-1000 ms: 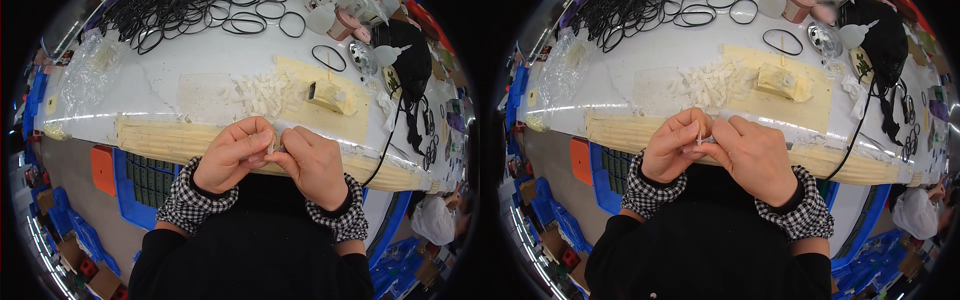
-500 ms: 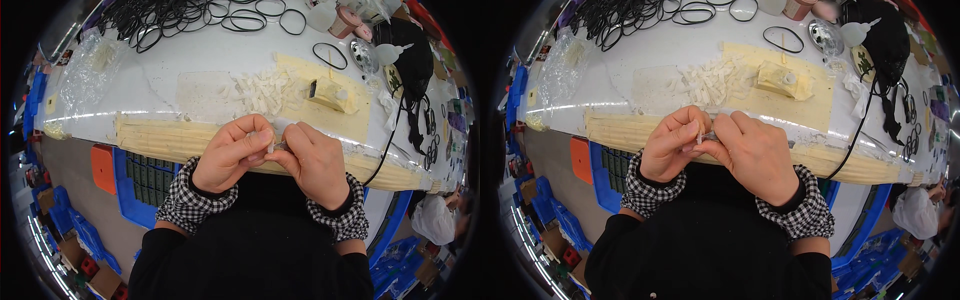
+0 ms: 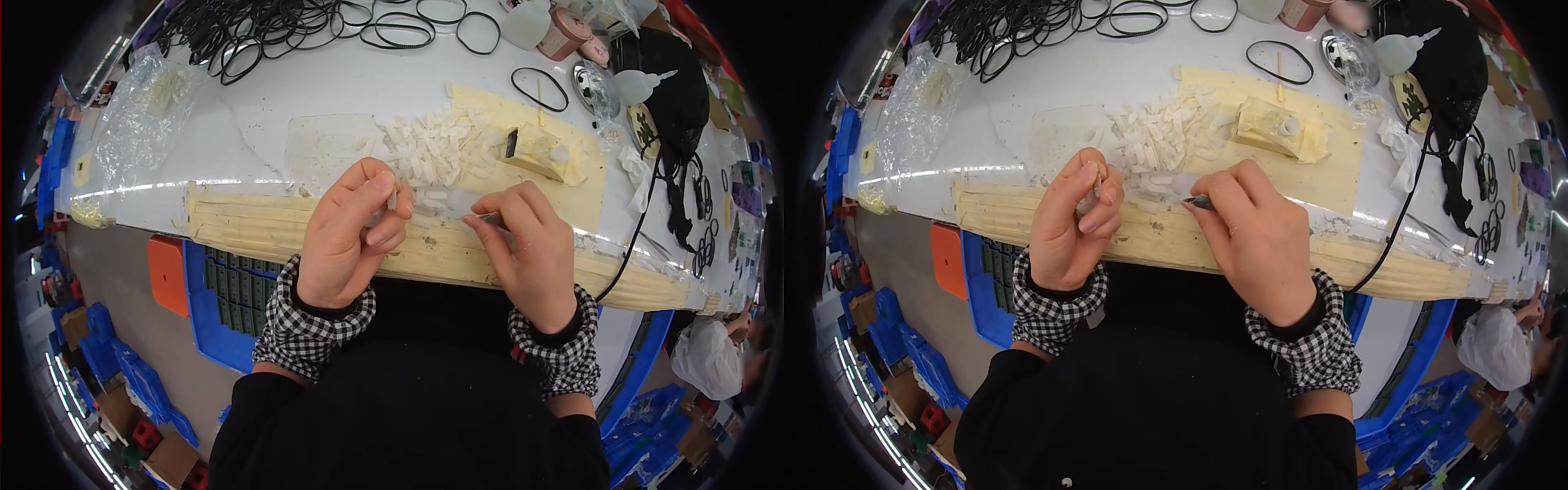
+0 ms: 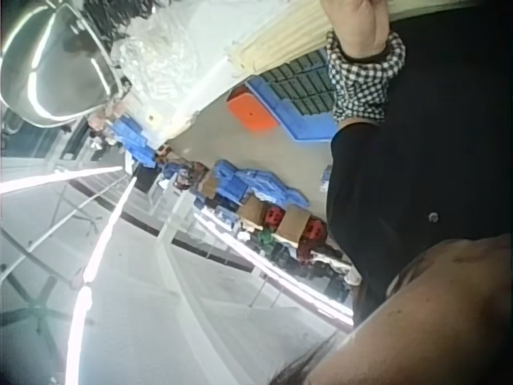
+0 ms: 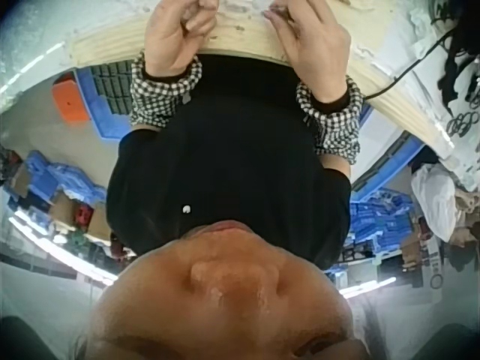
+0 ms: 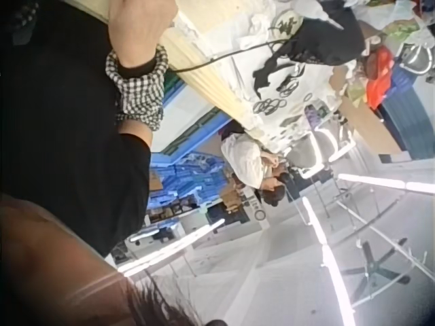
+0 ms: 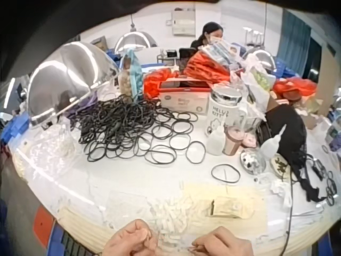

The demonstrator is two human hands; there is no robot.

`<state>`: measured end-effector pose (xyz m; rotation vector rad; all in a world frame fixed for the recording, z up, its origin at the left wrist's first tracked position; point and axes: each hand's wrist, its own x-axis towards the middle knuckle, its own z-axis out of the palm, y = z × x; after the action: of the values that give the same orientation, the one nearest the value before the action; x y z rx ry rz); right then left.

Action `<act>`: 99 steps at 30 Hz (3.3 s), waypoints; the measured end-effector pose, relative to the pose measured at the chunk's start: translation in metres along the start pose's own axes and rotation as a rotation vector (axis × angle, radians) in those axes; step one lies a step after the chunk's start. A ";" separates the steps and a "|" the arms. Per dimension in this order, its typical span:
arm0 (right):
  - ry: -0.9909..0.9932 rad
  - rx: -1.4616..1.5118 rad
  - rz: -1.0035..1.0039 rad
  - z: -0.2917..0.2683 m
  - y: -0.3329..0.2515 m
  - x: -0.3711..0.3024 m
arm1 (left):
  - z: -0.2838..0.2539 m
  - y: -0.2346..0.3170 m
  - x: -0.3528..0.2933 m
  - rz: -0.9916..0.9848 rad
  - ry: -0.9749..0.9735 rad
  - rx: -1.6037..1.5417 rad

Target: Assembling small white plastic components by hand on a factory production line.

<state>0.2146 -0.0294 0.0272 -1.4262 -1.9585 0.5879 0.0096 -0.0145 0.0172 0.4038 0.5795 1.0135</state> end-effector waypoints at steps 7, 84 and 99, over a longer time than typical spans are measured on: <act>-0.043 -0.155 -0.035 0.018 -0.008 0.007 | 0.002 -0.002 -0.001 0.065 0.047 -0.001; -0.115 0.001 -0.096 -0.002 -0.017 0.004 | 0.007 -0.026 0.000 -0.134 -0.132 -0.033; -0.154 -0.025 -0.109 -0.002 -0.018 0.004 | 0.006 -0.028 0.001 -0.135 -0.111 0.022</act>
<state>0.2034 -0.0316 0.0421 -1.3130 -2.1558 0.6413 0.0320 -0.0274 0.0057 0.4316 0.5112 0.8503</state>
